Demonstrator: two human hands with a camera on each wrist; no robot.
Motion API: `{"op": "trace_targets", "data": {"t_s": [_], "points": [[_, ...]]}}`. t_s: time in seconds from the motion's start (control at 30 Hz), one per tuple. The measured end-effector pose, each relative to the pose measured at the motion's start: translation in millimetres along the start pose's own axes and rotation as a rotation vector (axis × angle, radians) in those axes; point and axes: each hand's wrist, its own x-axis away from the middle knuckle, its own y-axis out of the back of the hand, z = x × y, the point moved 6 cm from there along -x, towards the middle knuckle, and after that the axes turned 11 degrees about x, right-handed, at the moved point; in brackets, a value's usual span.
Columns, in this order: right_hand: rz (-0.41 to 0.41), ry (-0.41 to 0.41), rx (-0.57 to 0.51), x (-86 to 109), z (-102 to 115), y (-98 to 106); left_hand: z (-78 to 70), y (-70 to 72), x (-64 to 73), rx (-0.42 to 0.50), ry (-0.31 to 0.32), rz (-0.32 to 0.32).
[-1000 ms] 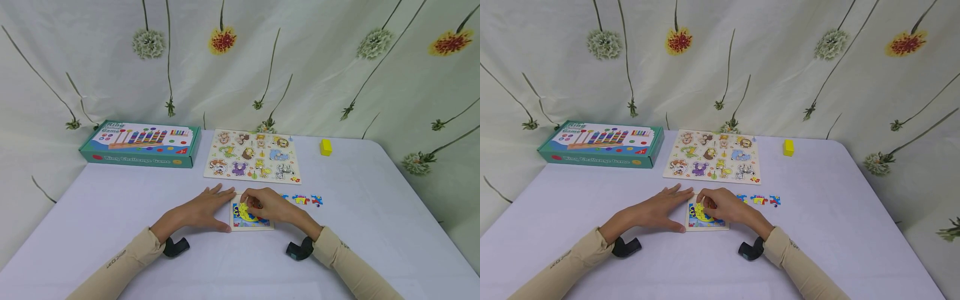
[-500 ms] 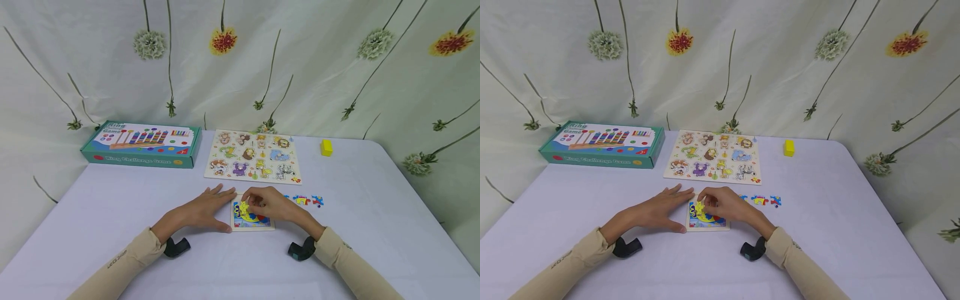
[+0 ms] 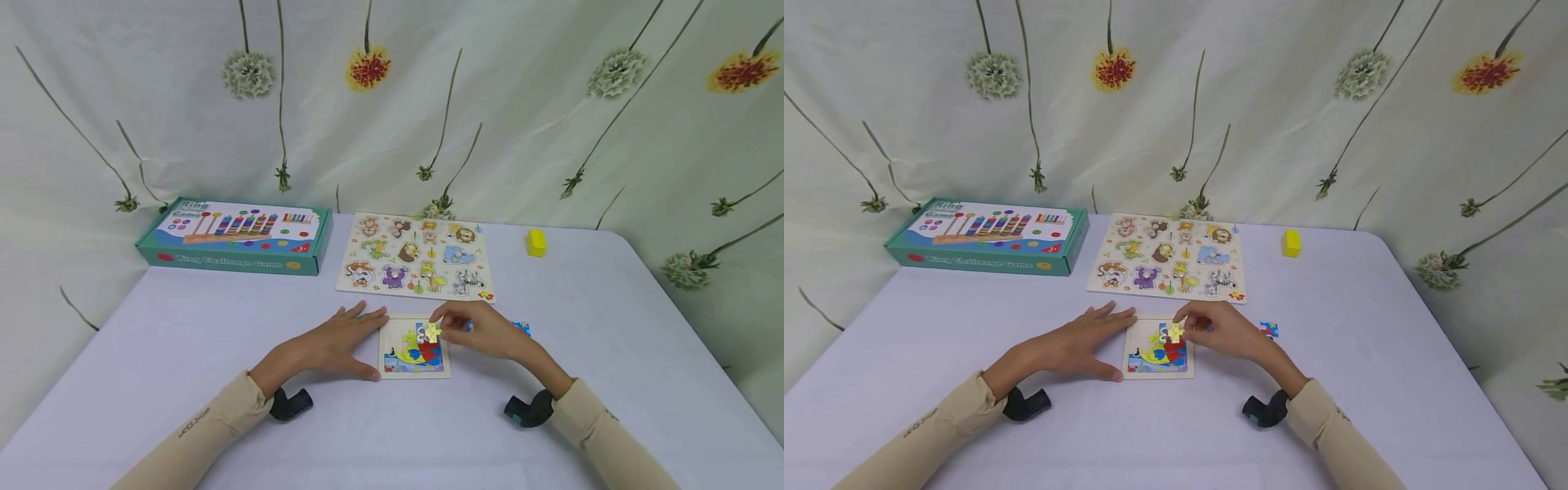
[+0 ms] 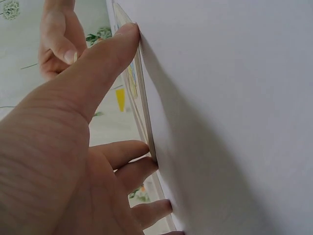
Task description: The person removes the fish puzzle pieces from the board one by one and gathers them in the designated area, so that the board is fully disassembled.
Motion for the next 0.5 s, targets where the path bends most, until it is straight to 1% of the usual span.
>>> {"op": "trace_targets", "data": {"t_s": [0.3,0.43,0.5], "points": [[-0.015,-0.126,0.027,38.7,-29,12,-0.4,0.0,0.7,0.001,0.014,0.004],[-0.029,-0.168,0.036,52.2,-37,16,-0.3,0.4,0.3,0.001,0.014,0.003],[-0.03,-0.186,0.023,56.9,-39,18,-0.2,0.5,0.4,-0.004,0.014,0.005]]}}
